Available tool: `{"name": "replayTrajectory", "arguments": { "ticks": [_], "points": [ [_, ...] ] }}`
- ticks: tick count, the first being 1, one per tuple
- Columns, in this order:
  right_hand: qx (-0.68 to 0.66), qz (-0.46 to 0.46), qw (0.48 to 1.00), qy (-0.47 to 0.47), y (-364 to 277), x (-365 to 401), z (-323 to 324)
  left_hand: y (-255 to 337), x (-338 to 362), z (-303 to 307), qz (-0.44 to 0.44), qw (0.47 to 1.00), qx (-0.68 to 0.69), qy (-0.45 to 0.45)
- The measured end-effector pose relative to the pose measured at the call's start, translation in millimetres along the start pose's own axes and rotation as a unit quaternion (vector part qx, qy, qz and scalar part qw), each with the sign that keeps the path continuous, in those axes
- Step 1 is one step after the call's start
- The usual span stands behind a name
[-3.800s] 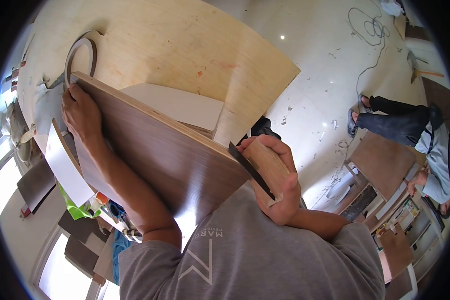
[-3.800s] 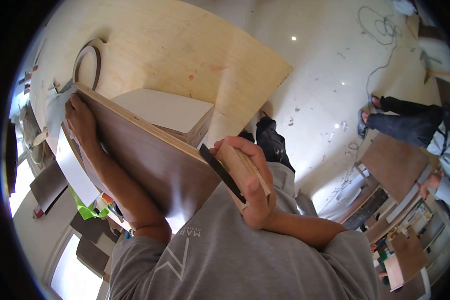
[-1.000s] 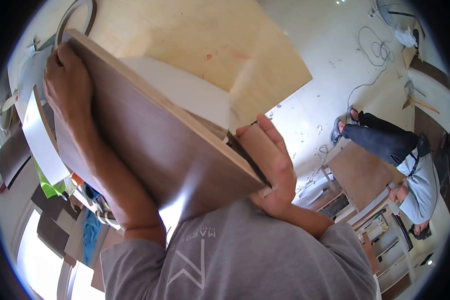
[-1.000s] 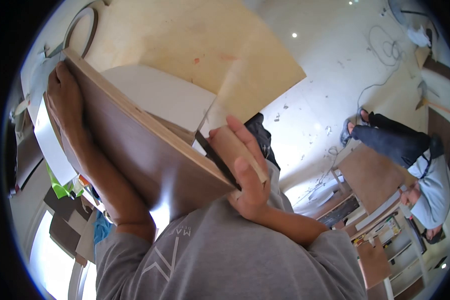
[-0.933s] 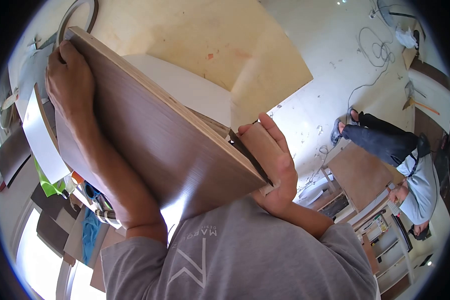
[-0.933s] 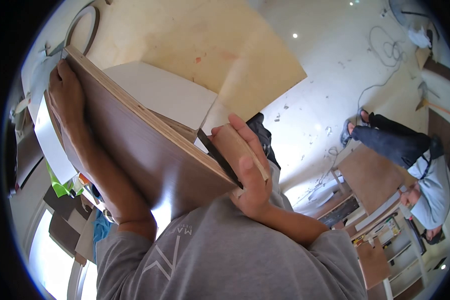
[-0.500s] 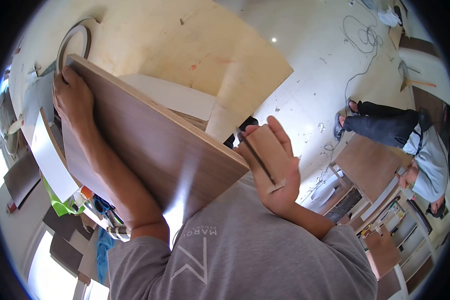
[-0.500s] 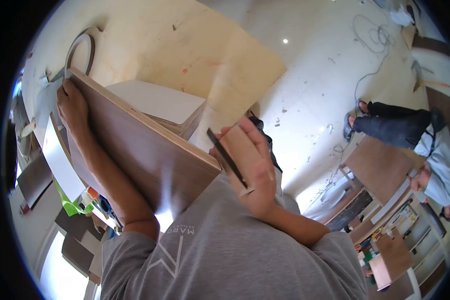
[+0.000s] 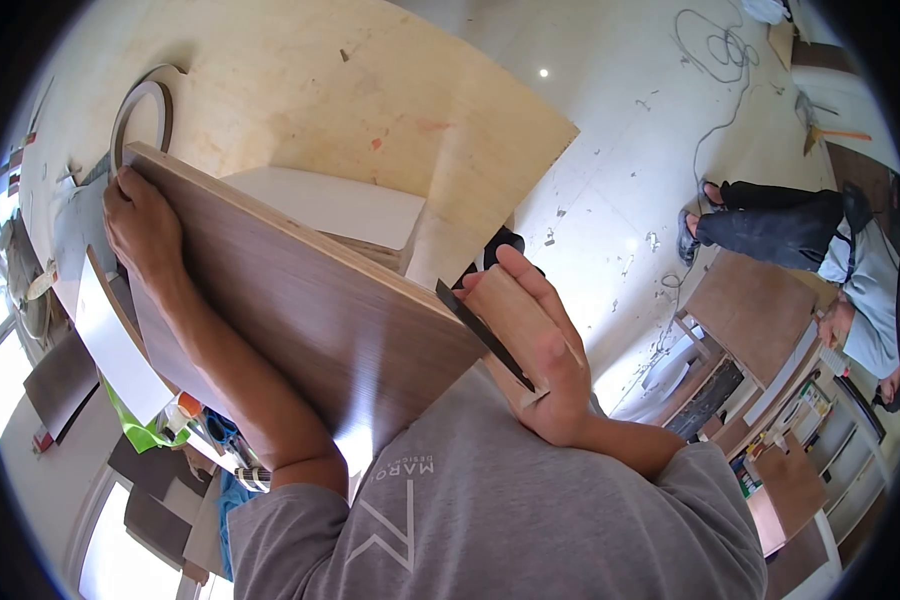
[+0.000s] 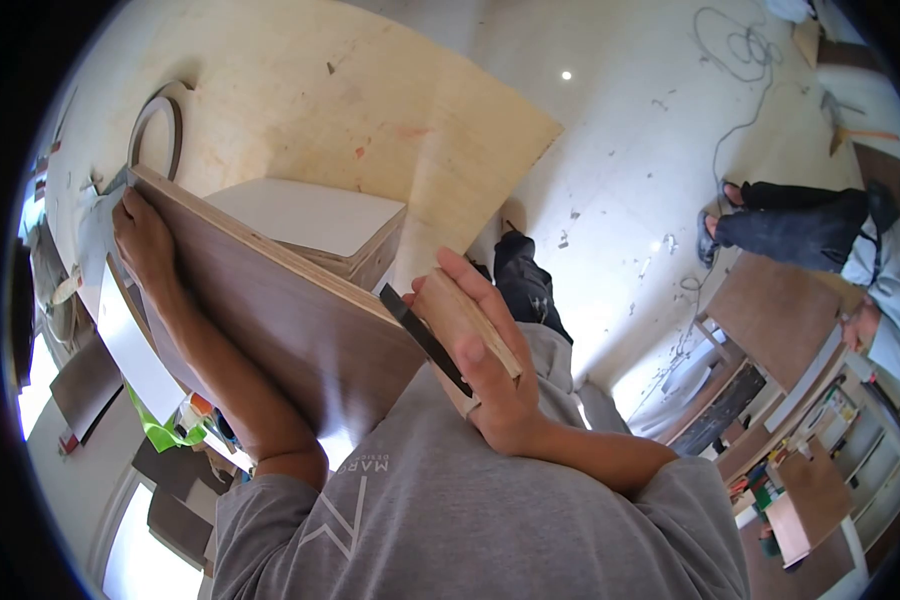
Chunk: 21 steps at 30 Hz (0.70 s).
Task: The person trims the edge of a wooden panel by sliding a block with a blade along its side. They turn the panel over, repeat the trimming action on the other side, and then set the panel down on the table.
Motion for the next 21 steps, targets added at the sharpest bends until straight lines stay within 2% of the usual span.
{"name": "replayTrajectory", "arguments": {
  "ticks": [4,7,10,21],
  "points": [
    [0.013,0.005,1.0,0.003,0.1,2.1,-0.3,2.0,0.9,1.2,0.0,1.0,-0.006,0.006],
    [-0.037,0.023,0.999,-0.002,-2.3,2.6,-0.8,2.2,0.8,1.6,0.005,1.0,-0.001,0.007],
    [0.031,-0.009,0.999,0.01,-5.2,4.7,-1.7,2.1,-0.6,0.5,-0.003,1.0,-0.003,0.002],
    [0.049,-0.007,0.999,0.018,-6.6,7.7,-1.6,0.2,-1.2,-1.3,0.004,1.0,-0.002,0.001]
  ]
}}
Point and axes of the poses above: each hand's wrist, its own x-axis away from the middle knuckle, its own z-axis out of the back of the hand, y = z × x, the point moved 8 cm from there along -x, towards the middle knuckle, and after that the axes turned 2 degrees about -y, right-handed, at the moved point
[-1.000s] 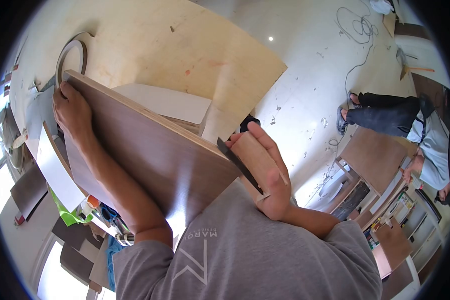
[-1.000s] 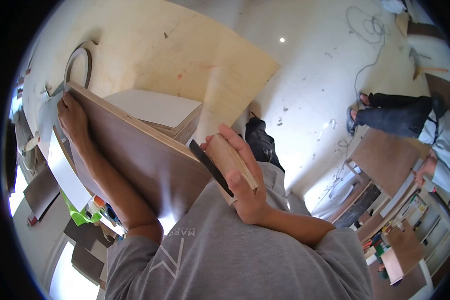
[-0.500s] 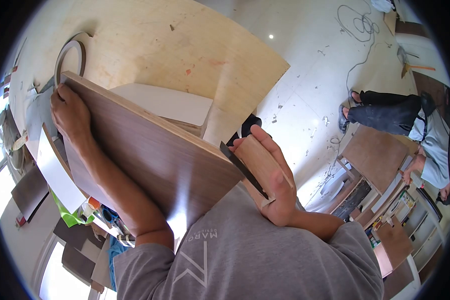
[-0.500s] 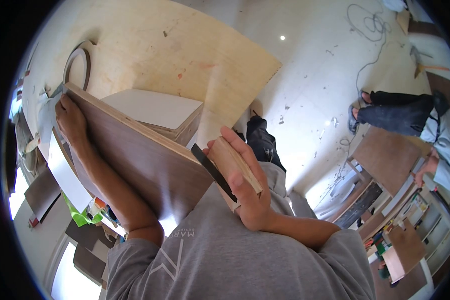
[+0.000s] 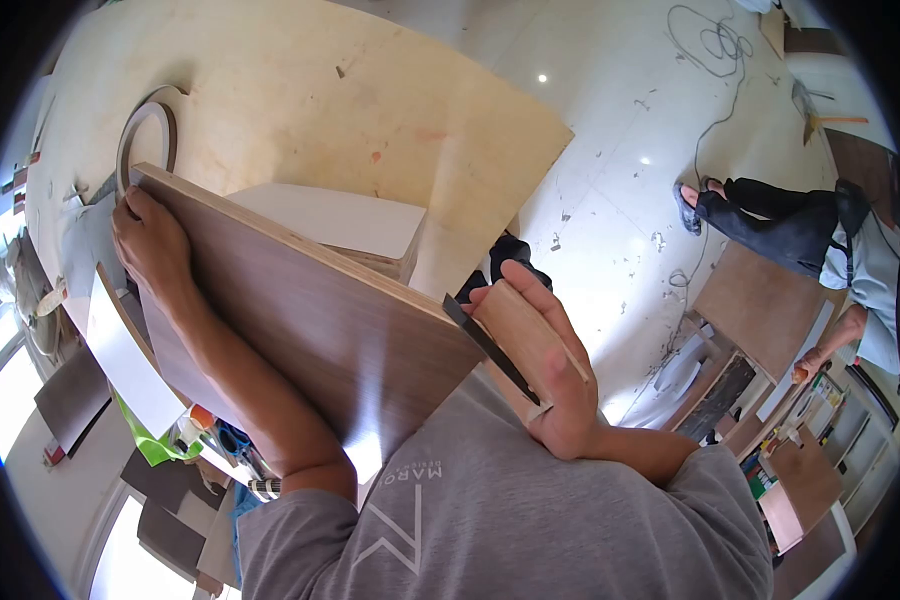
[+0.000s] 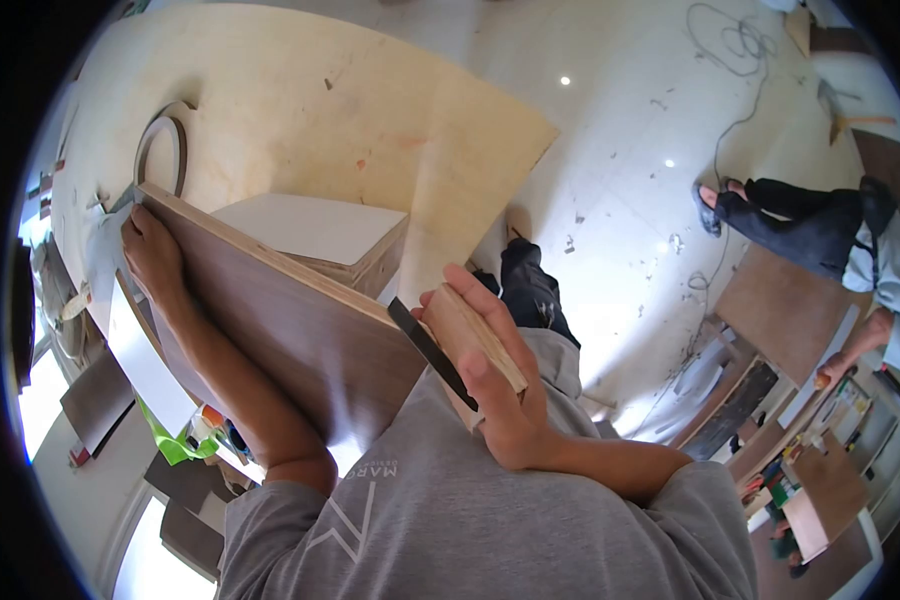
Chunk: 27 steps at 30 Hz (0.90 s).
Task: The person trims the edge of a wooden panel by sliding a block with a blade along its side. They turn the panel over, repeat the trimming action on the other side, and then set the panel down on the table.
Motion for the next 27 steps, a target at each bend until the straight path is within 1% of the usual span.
{"name": "replayTrajectory", "arguments": {
  "ticks": [4,7,10,13,16,19,27],
  "points": [
    [0.014,0.002,1.0,0.005,2,-4,1,6,5,3,0.015,1.0,0.0,-0.001],
    [-0.064,0.029,0.997,-0.004,5,-5,3,2,3,0,0.009,1.0,-0.002,-0.007],
    [-0.075,0.037,0.996,0.001,6,-8,3,3,3,1,0.005,1.0,0.002,0.0],
    [-0.072,0.042,0.997,0.006,5,-10,5,6,6,1,0.005,1.0,0.005,-0.001],
    [-0.015,0.022,0.999,0.024,7,-12,4,6,6,1,-0.001,1.0,0.005,0.003],
    [-0.057,0.054,0.997,0.01,6,-13,6,6,6,1,-0.007,1.0,0.01,0.003],
    [-0.054,0.055,0.997,0.014,5,-17,5,5,5,-1,-0.004,1.0,0.004,0.0]
  ]
}}
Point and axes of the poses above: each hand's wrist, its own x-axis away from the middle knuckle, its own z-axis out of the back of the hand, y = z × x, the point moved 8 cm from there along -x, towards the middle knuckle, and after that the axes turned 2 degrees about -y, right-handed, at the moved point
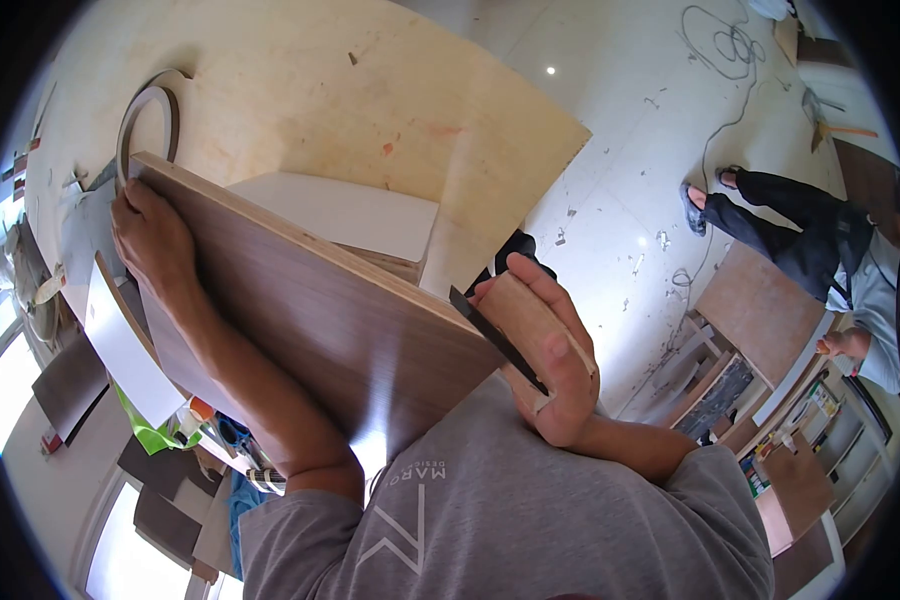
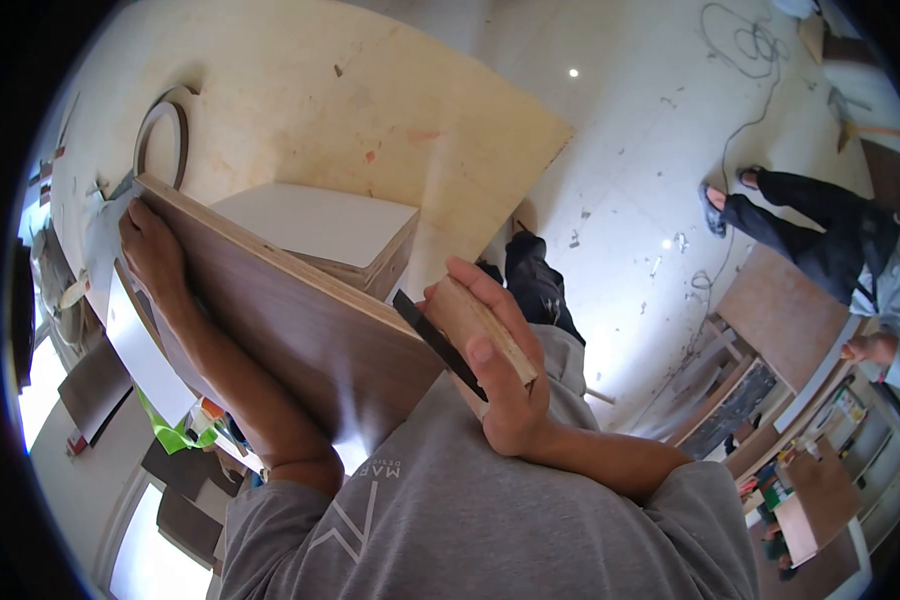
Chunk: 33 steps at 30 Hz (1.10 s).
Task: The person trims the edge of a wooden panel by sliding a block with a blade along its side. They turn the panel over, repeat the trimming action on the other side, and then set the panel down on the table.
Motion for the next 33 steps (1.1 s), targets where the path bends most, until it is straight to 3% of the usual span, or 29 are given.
{"name": "replayTrajectory", "arguments": {
  "ticks": [22,25,31,33],
  "points": [
    [0.007,-0.011,1.0,-0.001,7,-8,-1,6,4,5,-0.005,1.0,-0.013,0.001],
    [-0.062,-0.102,0.992,0.044,22,-16,-4,9,6,6,0.015,1.0,-0.011,-0.01],
    [-0.005,-0.079,0.997,0.002,28,-21,-3,-1,-2,2,0.028,1.0,-0.007,-0.002],
    [-0.033,-0.053,0.997,0.035,25,-24,10,-5,-3,-1,0.024,1.0,0.0,-0.006]
  ]
}}
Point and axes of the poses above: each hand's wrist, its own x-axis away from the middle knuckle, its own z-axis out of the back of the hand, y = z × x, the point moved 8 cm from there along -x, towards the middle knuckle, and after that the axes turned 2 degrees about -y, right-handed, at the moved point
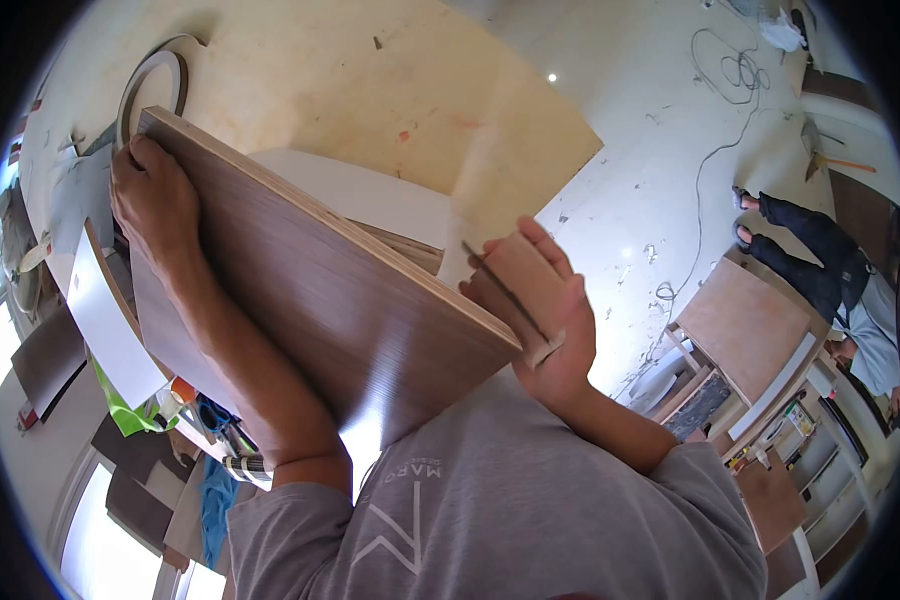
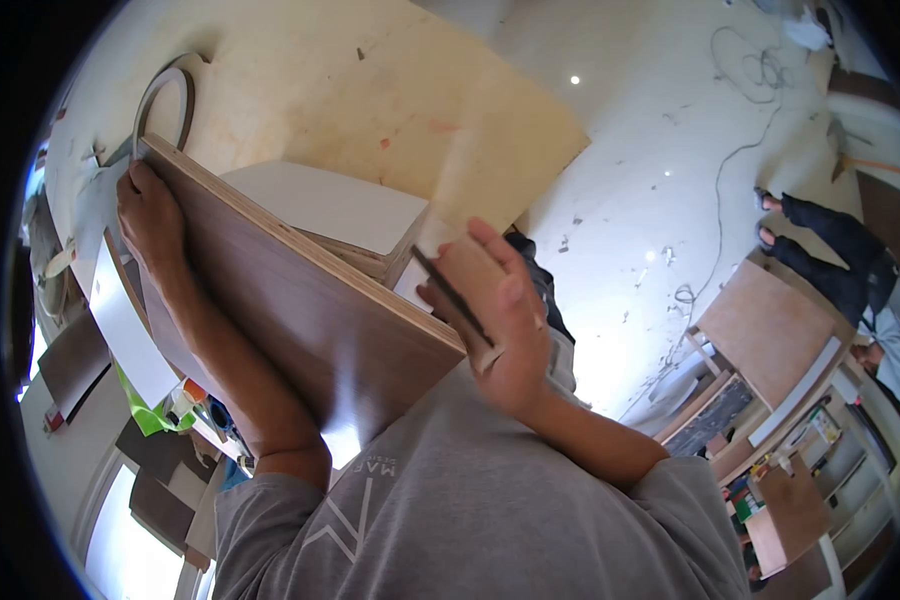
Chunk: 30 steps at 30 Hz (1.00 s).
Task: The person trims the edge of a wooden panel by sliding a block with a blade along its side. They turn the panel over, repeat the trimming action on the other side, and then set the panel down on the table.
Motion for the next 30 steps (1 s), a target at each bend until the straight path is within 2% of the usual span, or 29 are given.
{"name": "replayTrajectory", "arguments": {
  "ticks": [5,9,18,21,23,26,30],
  "points": [
    [-0.037,0.03,0.998,0.05,-9,3,29,-3,-6,-4,-0.045,0.999,0.005,0.015],
    [-0.058,0.036,0.996,0.06,-12,16,36,5,-1,0,-0.036,0.999,-0.016,0.028],
    [-0.083,0.053,0.995,0.029,-24,38,30,-1,-2,-7,-0.013,1.0,-0.019,0.003],
    [-0.124,0.019,0.992,0.011,-20,40,32,-9,-2,-2,-0.074,0.995,0.057,0.033],
    [-0.145,0.012,0.989,-0.007,-21,44,32,-40,-5,9,-0.084,0.994,0.069,0.026],
    [-0.158,0.007,0.987,-0.039,-29,53,28,-130,3,30,-0.055,0.998,0.041,-0.011],
    [-0.161,0.016,0.984,-0.069,-33,50,25,-206,60,51,-0.005,1.0,0.017,-0.005]
  ]
}}
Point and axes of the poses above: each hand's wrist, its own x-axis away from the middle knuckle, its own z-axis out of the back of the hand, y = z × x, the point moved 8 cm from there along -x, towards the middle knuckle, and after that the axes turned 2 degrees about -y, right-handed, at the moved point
